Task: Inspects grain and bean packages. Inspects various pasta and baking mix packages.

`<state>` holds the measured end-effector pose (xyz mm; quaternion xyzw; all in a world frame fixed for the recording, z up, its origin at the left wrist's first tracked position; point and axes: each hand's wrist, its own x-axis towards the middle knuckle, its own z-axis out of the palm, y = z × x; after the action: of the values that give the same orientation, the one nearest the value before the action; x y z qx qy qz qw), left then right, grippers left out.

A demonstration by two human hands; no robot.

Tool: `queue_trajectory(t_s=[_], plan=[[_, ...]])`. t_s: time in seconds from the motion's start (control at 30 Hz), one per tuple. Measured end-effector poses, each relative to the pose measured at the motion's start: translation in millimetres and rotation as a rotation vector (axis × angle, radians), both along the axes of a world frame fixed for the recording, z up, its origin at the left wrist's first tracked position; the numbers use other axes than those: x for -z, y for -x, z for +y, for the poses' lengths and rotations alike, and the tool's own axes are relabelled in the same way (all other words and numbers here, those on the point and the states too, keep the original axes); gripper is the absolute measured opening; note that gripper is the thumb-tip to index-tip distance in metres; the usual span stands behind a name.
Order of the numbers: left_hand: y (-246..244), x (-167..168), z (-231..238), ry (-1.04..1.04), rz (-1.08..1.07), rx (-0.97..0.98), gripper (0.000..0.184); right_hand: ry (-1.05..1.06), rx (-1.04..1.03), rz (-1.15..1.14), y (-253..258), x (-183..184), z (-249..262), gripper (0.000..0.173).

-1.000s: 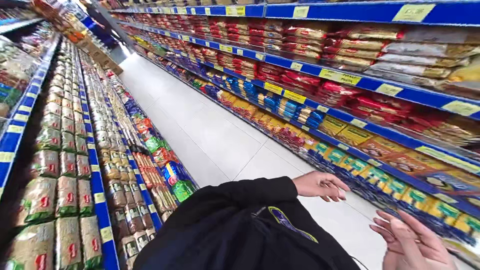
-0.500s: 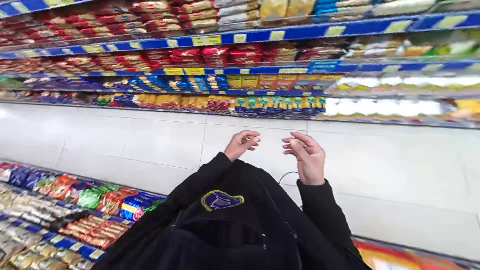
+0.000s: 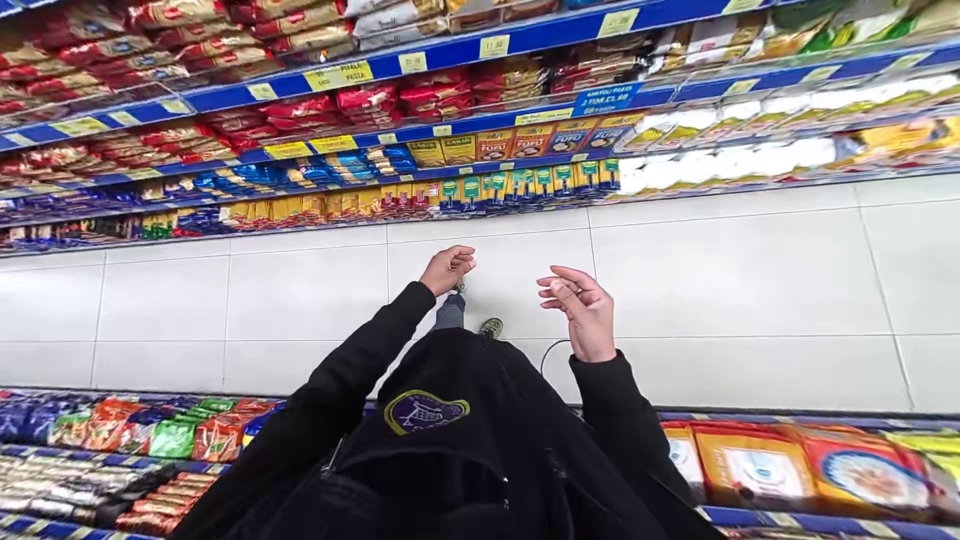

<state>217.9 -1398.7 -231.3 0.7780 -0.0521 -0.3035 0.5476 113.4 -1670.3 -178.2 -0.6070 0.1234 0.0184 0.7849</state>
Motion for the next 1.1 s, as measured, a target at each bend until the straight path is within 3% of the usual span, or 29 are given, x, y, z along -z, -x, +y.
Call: queue_trajectory(t_s=[0.23, 0.4, 0.5, 0.6, 0.73, 0.83, 0.97, 1.1], plan=[[-154, 87, 0, -0.565, -0.127, 0.426, 0.064, 0.057, -0.020, 0.160, -46, 40, 9, 0.037], [-274, 158, -5, -0.722, -0.219, 0.390, 0.069, 0.031, 0.002, 0.317, -75, 88, 22, 0.037], [-316, 205, -2, -0.782, -0.285, 0.377, 0.082, -0.009, 0.027, 0.379, -81, 116, 37, 0.038], [-349, 239, -2, -0.848, -0.434, 0.402, 0.079, -0.035, 0.042, 0.459, -84, 144, 52, 0.038], [-380, 253, -4, -0.934, -0.537, 0.440, 0.059, -0.081, 0.039, 0.548, -83, 173, 75, 0.038], [-399, 262, -7, -0.996, -0.444, 0.450, 0.044, -0.104, 0.022, 0.590, -81, 182, 86, 0.038], [-416, 257, -8, -0.999, -0.265, 0.450, 0.040, -0.112, 0.019, 0.597, -88, 186, 96, 0.039], [-419, 257, -8, -0.944, -0.253, 0.423, 0.040, -0.098, 0.048, 0.607, -94, 187, 98, 0.040]])
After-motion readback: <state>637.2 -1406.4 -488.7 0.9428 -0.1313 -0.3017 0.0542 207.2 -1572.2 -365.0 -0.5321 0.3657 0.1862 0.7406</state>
